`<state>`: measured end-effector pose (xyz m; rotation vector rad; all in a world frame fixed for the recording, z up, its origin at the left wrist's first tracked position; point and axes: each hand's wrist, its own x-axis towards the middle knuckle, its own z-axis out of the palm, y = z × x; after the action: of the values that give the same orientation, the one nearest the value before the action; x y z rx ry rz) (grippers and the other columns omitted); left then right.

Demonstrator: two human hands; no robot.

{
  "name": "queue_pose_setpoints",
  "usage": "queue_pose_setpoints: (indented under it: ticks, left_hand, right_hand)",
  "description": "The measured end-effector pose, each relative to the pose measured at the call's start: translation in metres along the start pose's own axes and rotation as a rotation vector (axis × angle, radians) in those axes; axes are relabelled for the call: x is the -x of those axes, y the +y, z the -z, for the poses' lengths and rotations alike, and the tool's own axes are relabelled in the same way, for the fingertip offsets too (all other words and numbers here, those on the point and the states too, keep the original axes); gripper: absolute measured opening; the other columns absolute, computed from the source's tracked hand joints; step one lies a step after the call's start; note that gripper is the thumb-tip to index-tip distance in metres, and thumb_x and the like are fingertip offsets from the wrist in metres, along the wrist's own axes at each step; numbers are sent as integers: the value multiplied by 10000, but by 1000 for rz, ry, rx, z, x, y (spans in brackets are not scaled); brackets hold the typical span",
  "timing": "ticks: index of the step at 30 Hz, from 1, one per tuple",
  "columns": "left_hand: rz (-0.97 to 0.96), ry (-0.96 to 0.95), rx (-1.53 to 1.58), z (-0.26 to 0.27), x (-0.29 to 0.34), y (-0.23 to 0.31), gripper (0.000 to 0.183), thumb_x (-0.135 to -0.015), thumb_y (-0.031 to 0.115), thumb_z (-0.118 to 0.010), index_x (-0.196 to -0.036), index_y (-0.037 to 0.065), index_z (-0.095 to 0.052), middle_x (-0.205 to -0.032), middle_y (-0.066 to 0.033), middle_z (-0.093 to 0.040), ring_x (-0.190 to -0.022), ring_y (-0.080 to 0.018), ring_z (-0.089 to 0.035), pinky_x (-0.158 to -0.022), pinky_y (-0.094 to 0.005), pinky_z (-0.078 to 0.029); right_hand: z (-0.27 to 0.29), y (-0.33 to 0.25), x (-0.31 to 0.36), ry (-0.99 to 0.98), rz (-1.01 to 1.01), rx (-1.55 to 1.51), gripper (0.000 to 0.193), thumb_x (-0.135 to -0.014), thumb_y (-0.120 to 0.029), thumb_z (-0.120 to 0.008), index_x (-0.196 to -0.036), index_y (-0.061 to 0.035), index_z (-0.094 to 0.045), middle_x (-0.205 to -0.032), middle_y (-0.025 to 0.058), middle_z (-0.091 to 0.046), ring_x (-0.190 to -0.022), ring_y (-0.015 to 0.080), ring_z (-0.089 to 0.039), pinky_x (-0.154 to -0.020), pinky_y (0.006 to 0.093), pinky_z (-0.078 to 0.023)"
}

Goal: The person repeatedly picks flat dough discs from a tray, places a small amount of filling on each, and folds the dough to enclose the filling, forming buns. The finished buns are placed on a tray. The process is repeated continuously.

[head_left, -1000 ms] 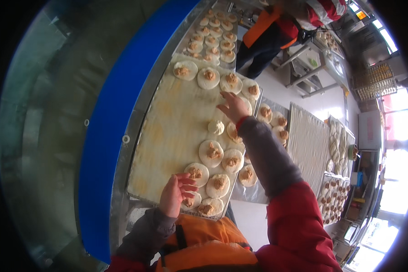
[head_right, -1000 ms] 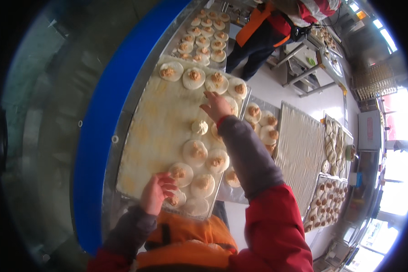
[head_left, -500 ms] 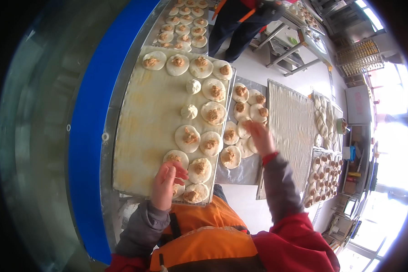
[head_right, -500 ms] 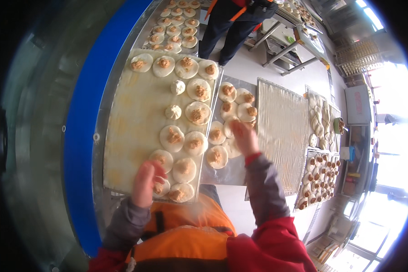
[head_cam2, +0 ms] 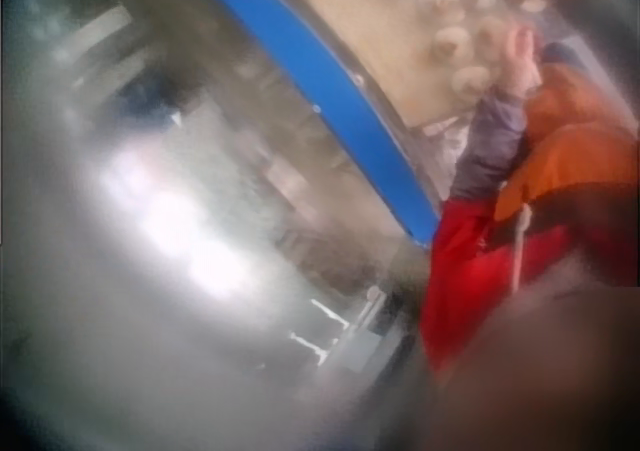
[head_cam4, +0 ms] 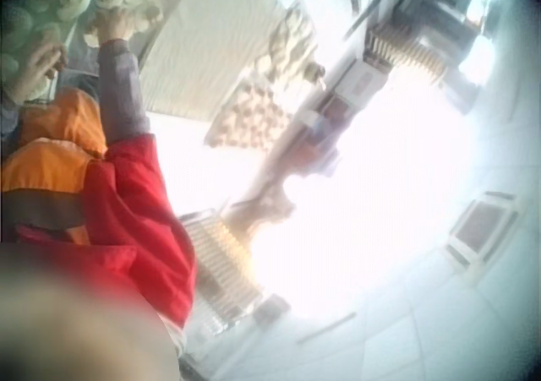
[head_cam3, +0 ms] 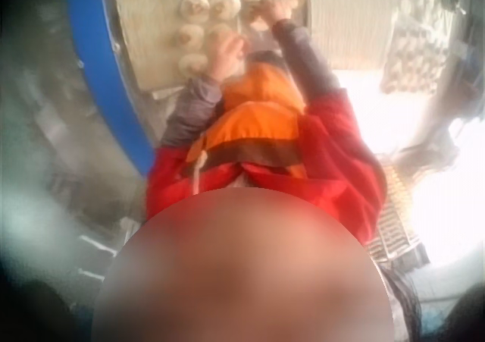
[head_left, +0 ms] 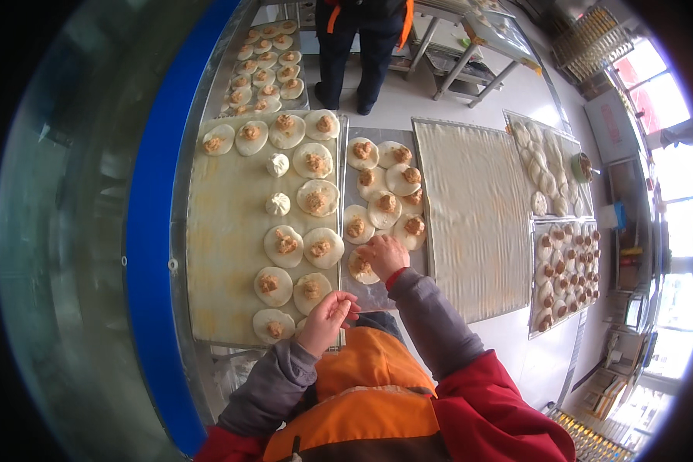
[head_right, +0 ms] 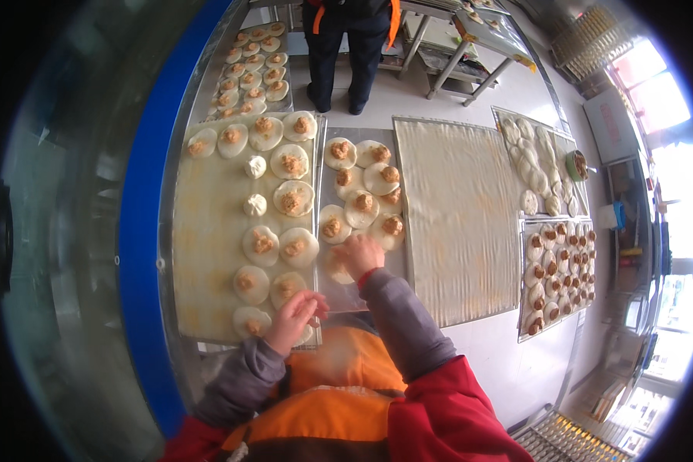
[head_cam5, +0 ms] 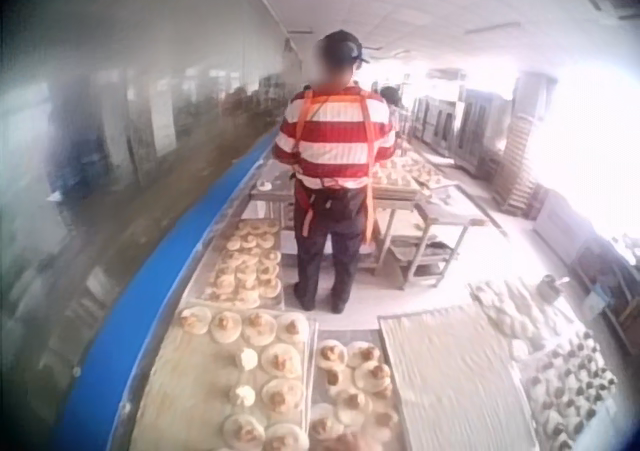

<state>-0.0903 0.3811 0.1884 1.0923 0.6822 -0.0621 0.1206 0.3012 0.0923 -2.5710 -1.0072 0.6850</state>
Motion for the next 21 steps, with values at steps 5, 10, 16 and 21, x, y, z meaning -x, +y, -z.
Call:
queue_pose_setpoints:
  ticks: [5, 10, 16, 21]
  left_hand:
    - [13, -25, -53, -13, 1, -6, 201, -1070, 193, -481, -1187, 61, -576, -1038, -34, -679, -933, -113, -653, -754, -252, -514]
    - [13, 3, -75, -19, 9, -8, 196, -1070, 189, -483, -1199, 70, -572, -1032, -33, -680, -906, -108, -655, -748, -244, -509]
    - [30, 27, -58, -20, 14, -16, 195, -1052, 166, -509, -1197, 62, -588, -1027, -35, -686, -923, -117, -642, -776, -256, -500]
    - [-97, 168, 11, -15, 11, -33, 223, -1059, 185, -505, -1243, 65, -547, -1108, -41, -650, -941, -128, -649, -775, -256, -509]
  right_hand:
    - [-12, -6, 7, 332, 308, 139, 449, -702, -469, -775, -910, -87, -667, -887, 90, -640, -1005, 293, -630, -842, 442, -472]
    - [-15, -1, 28, 96, 287, -77, 392, -685, -288, -812, -970, -101, -619, -891, 68, -627, -1032, 288, -597, -814, 437, -496]
    - [-14, 6, 38, 101, 346, 47, 438, -712, -275, -807, -1097, -128, -657, -973, 79, -637, -964, 325, -621, -837, 437, -524]
    - [0, 15, 45, -58, 128, -480, 490, -778, -262, -814, -1195, -77, -633, -1073, 63, -686, -1003, 287, -673, -866, 402, -545]
